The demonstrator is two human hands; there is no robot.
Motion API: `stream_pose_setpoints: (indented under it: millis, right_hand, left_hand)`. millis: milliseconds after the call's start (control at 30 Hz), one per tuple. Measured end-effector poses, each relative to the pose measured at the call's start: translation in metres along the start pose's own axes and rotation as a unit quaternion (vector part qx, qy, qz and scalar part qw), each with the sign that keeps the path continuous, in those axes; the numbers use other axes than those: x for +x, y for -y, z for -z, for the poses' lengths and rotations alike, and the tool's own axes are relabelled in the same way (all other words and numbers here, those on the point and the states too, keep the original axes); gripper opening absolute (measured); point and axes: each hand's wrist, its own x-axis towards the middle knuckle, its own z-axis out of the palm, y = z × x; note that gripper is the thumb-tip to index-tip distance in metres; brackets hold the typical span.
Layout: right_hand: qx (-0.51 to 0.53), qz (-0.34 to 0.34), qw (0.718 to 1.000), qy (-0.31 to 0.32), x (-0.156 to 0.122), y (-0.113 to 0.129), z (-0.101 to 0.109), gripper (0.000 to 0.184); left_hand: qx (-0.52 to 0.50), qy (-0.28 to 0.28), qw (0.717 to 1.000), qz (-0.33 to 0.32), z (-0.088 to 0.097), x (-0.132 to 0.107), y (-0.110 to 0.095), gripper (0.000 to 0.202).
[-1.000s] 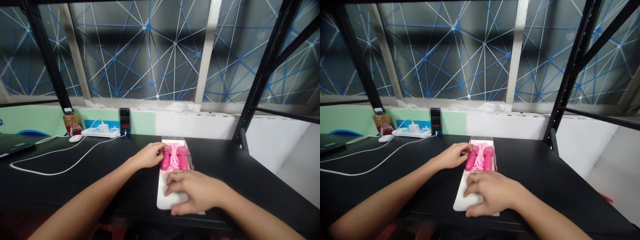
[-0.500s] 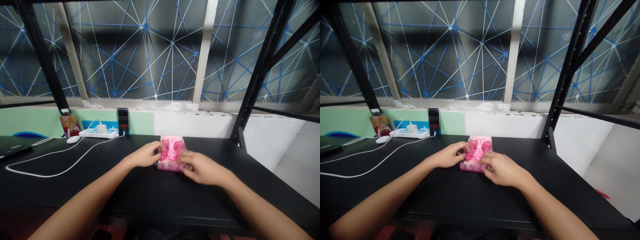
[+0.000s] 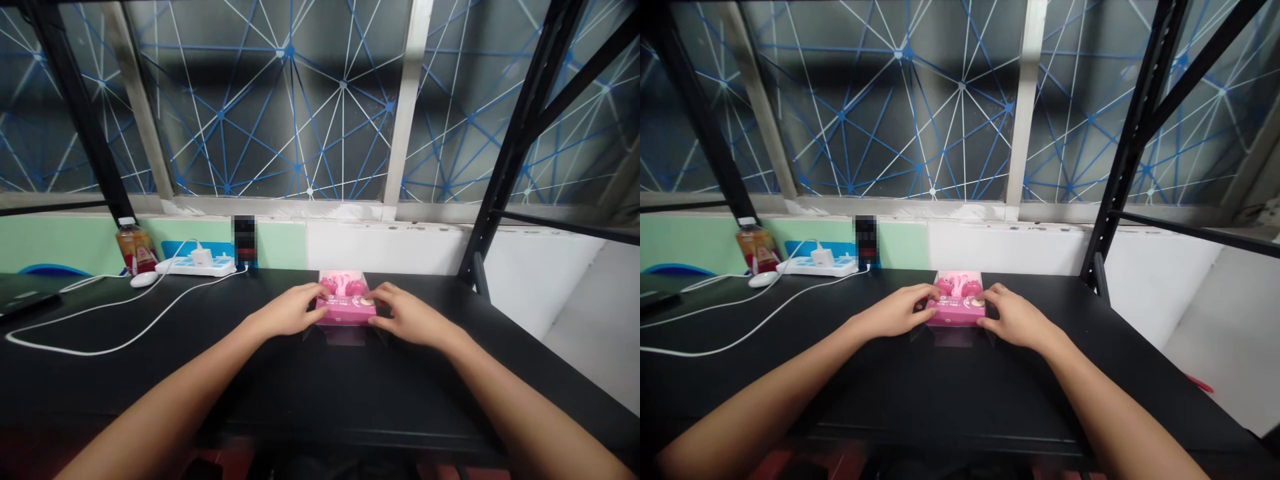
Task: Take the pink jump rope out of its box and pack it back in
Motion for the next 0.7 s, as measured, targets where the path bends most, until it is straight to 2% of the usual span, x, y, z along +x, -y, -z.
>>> stream_pose_setpoints:
  millis: [67, 200, 300, 400, 467, 533, 600, 700]
  right_hand:
    - [0.02, -0.016, 1.0, -0.006, 0.003, -0.002, -0.002, 0.03]
    - [0.073, -0.049, 0.996, -0.005, 0.006, -0.002, -0.008, 0.023]
    - [0.125, -0.064, 0.989, 0.047, 0.002, -0.002, -0.006, 0.03]
    - [0.176, -0.057, 0.976, 0.113, -0.001, -0.005, -0.001, 0.04]
    - [0.13, -0.048, 0.986, 0.089, -0.001, -0.006, -0.002, 0.035]
    - [0.034, -0.037, 0.999, 0.021, 0.001, -0.005, -0.005, 0.026]
    - [-0.04, -0.012, 0.999, -0.036, 0.002, -0.002, -0.009, 0.023]
    - [-0.059, 0.04, 0.995, -0.064, 0.002, 0.005, -0.013, 0.022]
  left_hand:
    - [0.002, -0.006, 1.0, -0.001, -0.002, 0.0, 0.001, 0.03]
    - [0.034, -0.019, 0.998, 0.05, -0.002, -0.001, 0.0, 0.024]
    - [-0.011, 0.041, 0.997, 0.069, 0.004, -0.002, -0.001, 0.027]
    - [-0.081, 0.103, 0.989, 0.075, 0.01, -0.002, 0.0, 0.038]
    - [-0.07, 0.092, 0.991, 0.069, 0.009, -0.001, 0.001, 0.037]
    - [-0.022, 0.048, 0.997, 0.061, 0.005, 0.001, 0.001, 0.026]
    - [0.023, 0.016, 0.998, 0.054, 0.0, 0.003, 0.0, 0.021]
    - [0.062, 0.015, 0.997, 0.044, -0.005, 0.003, -0.002, 0.022]
